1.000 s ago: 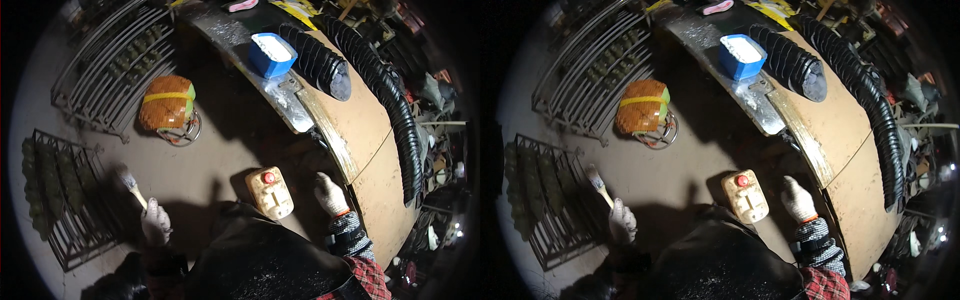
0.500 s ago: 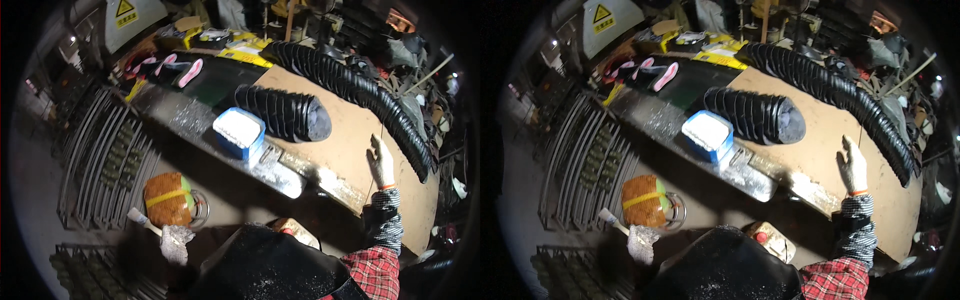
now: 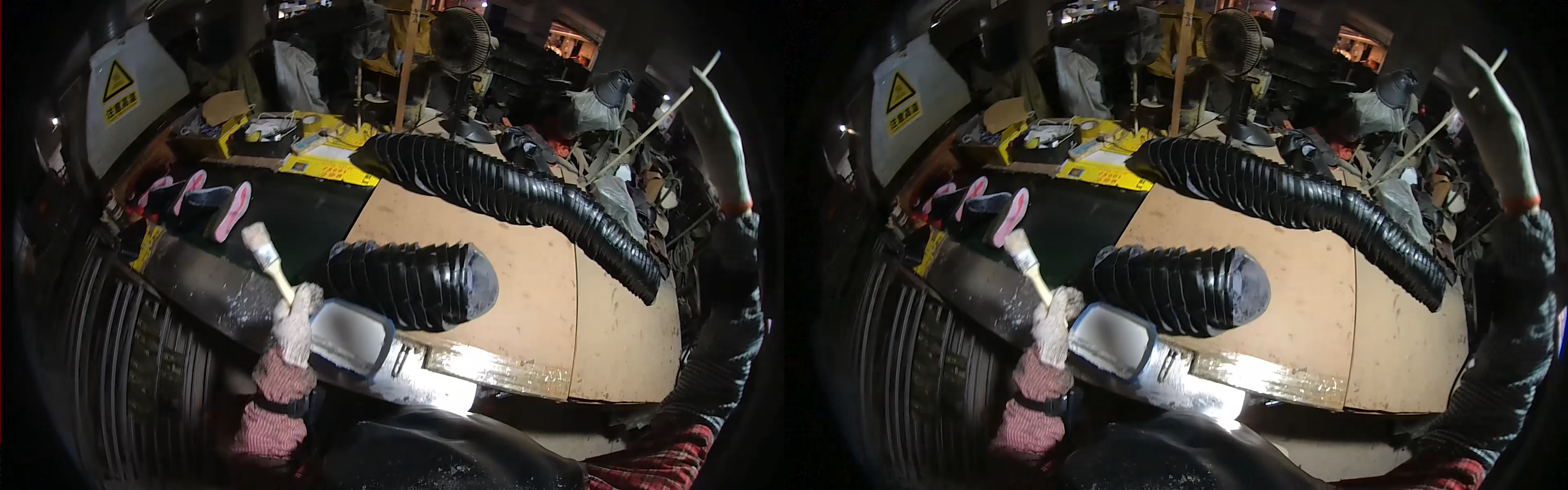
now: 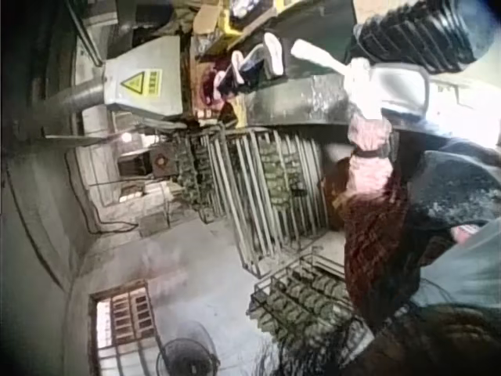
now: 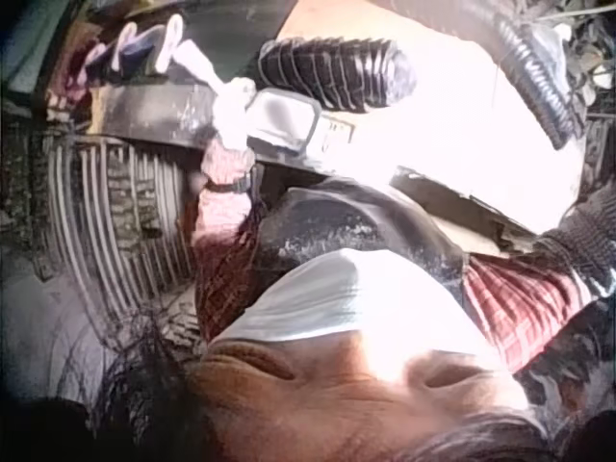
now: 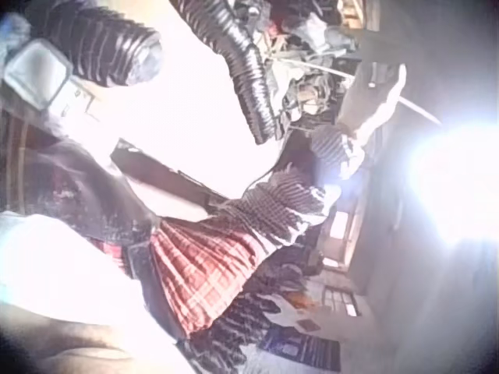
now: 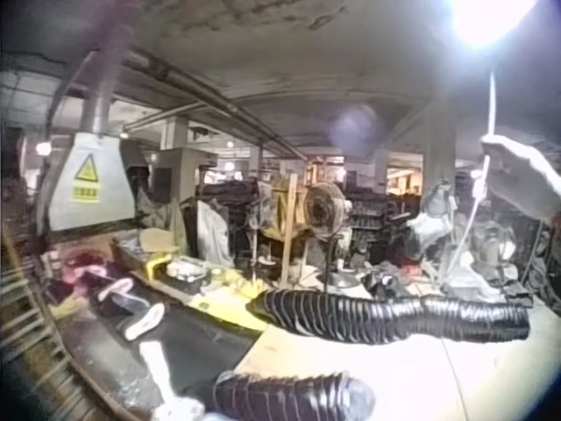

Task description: The recorder is applying glue to the bottom of pink shoe insoles and black boot liners using a brush in a shoe manufacturing facility.

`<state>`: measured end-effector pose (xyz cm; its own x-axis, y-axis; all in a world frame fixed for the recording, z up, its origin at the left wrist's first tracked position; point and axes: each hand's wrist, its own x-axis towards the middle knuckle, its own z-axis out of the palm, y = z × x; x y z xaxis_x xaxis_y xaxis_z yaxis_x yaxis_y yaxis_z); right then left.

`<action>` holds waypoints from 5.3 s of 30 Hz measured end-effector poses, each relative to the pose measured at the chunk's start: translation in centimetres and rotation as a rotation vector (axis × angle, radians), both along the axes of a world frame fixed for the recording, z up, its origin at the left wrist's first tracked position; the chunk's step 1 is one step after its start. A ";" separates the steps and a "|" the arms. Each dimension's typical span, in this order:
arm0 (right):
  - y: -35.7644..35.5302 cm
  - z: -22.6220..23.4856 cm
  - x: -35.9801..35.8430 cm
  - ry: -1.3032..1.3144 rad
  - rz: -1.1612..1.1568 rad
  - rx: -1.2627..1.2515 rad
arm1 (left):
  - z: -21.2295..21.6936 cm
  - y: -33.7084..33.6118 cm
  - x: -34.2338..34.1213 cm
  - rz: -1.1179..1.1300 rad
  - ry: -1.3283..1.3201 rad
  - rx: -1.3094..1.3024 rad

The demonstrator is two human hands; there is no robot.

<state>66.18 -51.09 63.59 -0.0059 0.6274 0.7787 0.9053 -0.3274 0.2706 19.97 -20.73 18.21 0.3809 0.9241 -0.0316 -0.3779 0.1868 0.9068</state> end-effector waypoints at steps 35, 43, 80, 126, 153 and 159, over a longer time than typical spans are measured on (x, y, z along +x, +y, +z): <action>57.7 -49.5 31.1 0.926 0.351 -1.092 | -11.6 8.9 12.4 0.011 1.174 0.344; 48.6 -47.0 24.5 1.071 0.544 -1.241 | -5.3 9.5 19.1 0.096 1.196 0.573; 54.7 -55.8 29.7 0.611 0.145 -1.045 | -4.5 9.4 19.0 0.031 1.242 0.392; 12.1 -31.7 -26.2 0.626 0.449 -0.423 | 7.8 -8.0 5.7 -0.449 0.441 1.390; 19.9 -55.7 -10.8 1.349 -0.323 0.118 | -6.4 18.6 -3.5 -0.486 -0.011 -0.793; 24.4 -53.6 -16.3 1.226 -0.125 -0.286 | -4.4 22.7 -6.8 -0.466 0.220 -0.477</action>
